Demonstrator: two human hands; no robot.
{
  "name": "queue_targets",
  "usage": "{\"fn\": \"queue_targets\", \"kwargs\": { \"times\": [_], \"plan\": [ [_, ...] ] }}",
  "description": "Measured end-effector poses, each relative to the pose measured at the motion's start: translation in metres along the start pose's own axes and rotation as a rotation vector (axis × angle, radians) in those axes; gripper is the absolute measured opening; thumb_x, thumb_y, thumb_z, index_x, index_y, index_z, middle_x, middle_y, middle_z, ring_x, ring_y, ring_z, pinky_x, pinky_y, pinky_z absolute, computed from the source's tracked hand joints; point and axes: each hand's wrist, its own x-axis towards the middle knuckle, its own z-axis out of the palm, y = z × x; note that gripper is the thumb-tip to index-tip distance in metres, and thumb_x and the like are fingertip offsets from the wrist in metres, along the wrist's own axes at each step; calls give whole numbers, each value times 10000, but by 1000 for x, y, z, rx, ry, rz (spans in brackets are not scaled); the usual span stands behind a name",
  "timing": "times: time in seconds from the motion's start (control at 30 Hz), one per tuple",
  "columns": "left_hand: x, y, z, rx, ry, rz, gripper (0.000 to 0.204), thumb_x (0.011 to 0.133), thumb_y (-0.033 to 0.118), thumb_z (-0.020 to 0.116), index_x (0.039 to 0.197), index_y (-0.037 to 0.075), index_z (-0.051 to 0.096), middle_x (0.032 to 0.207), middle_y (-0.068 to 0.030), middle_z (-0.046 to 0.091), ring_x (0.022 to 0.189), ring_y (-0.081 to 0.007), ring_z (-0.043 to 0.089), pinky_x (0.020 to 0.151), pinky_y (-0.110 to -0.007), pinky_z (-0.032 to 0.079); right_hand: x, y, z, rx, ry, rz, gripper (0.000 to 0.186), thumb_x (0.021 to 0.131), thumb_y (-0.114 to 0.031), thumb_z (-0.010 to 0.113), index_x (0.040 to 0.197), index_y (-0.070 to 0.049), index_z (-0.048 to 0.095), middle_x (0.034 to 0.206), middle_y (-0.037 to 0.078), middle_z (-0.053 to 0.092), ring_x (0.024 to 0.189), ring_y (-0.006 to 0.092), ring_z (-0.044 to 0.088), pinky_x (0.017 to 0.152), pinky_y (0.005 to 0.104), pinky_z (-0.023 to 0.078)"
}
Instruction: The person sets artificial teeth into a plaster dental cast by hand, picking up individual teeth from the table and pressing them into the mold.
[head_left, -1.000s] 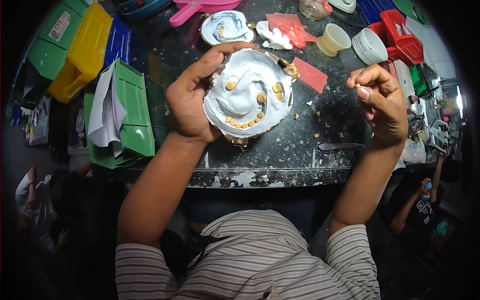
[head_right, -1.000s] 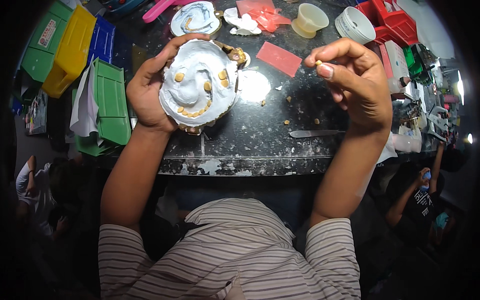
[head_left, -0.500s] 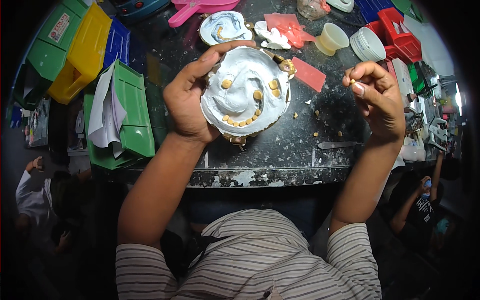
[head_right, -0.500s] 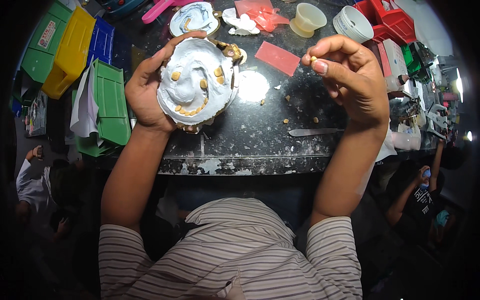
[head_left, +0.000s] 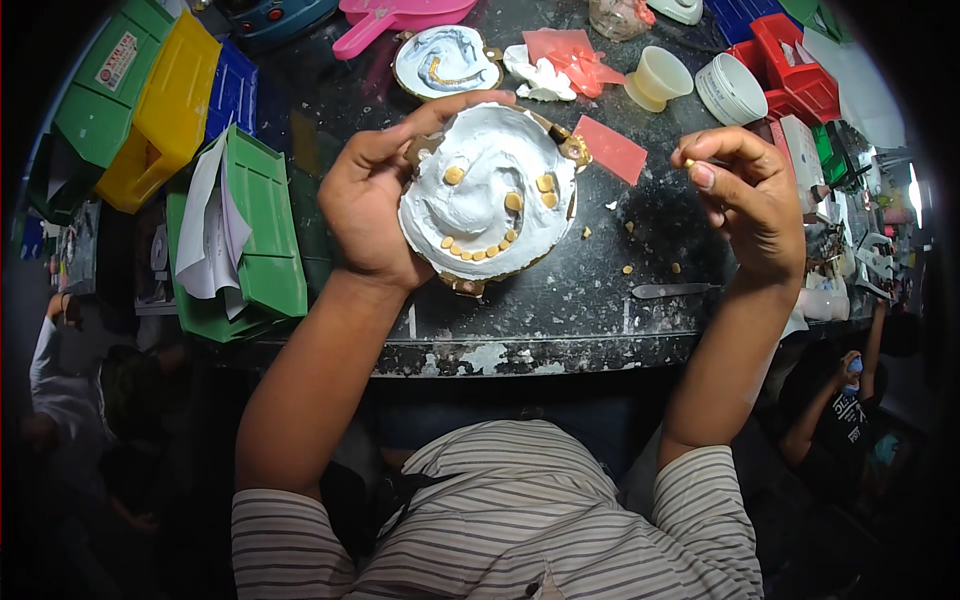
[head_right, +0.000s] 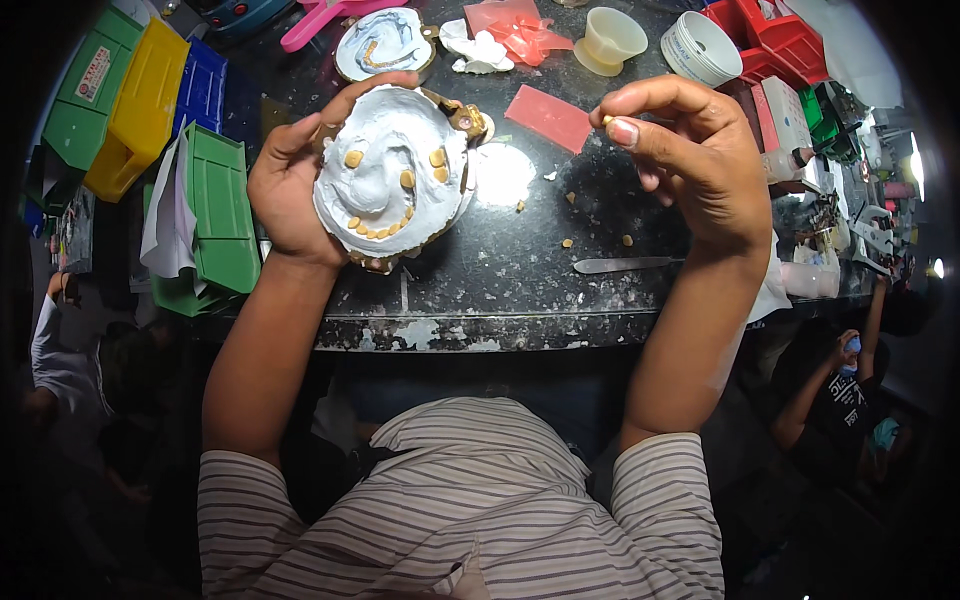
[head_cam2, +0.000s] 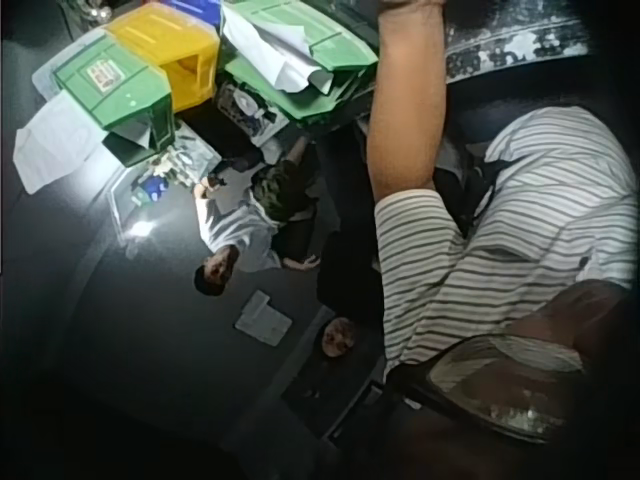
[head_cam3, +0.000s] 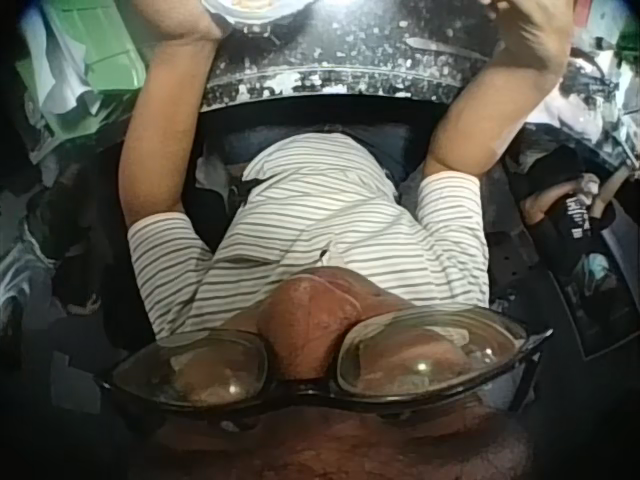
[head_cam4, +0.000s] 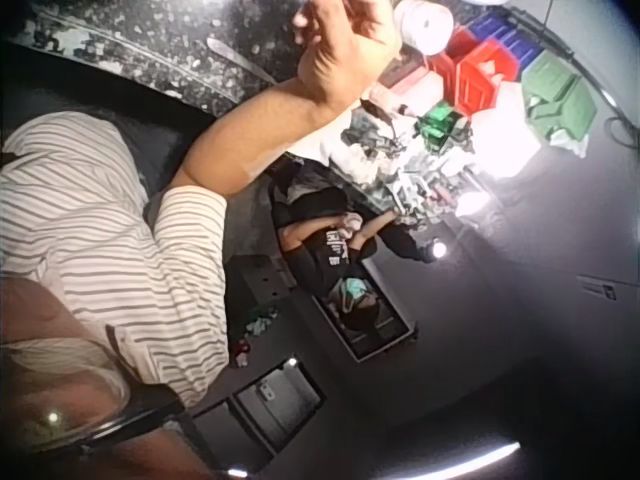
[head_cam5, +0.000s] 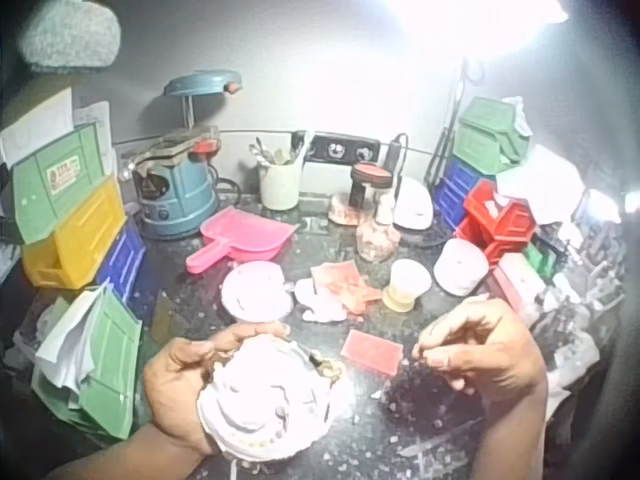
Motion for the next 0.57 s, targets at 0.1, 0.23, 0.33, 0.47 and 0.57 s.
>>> {"fn": "queue_targets", "kwargs": {
  "times": [0.1,0.23,0.33,0.47,0.57],
  "plan": [
    [-2,1,-2,-137,75,-16,681,921,299,404,1423,-155,477,1414,-284,570,1298,-361,586,1147,-464,437,-2,-6,1,15,4,55,195,855,-41,794,1035,5,734,960,118,767,562,36,583,429,148,385],
    [-9,8,-36,-441,-75,-35,613,972,240,428,1478,-106,445,1504,-272,501,1371,-398,519,1201,-518,364,1,-3,-1,33,-14,57,191,887,-58,784,1058,10,733,961,126,768,564,38,602,424,141,400],
    [-10,9,-17,-567,-85,-114,588,1103,389,384,1458,-71,475,1430,-312,554,1280,-454,589,1130,-579,449,2,3,-7,142,-50,83,193,909,-61,769,1082,12,727,967,129,766,563,38,602,425,139,412],
    [-11,10,-24,-503,-40,-69,666,1088,462,384,1485,-70,436,1425,-321,553,1219,-484,623,1061,-565,512,6,9,-11,354,-135,118,200,945,-65,733,1127,14,709,994,138,757,598,37,608,439,129,434],
    [-17,7,-40,-526,23,-44,781,1039,532,457,1542,-57,357,1526,-316,451,1381,-486,488,1150,-630,391,8,11,-11,383,-93,165,229,954,-93,732,1159,6,704,1059,163,748,620,34,609,465,116,450]
  ]
}}
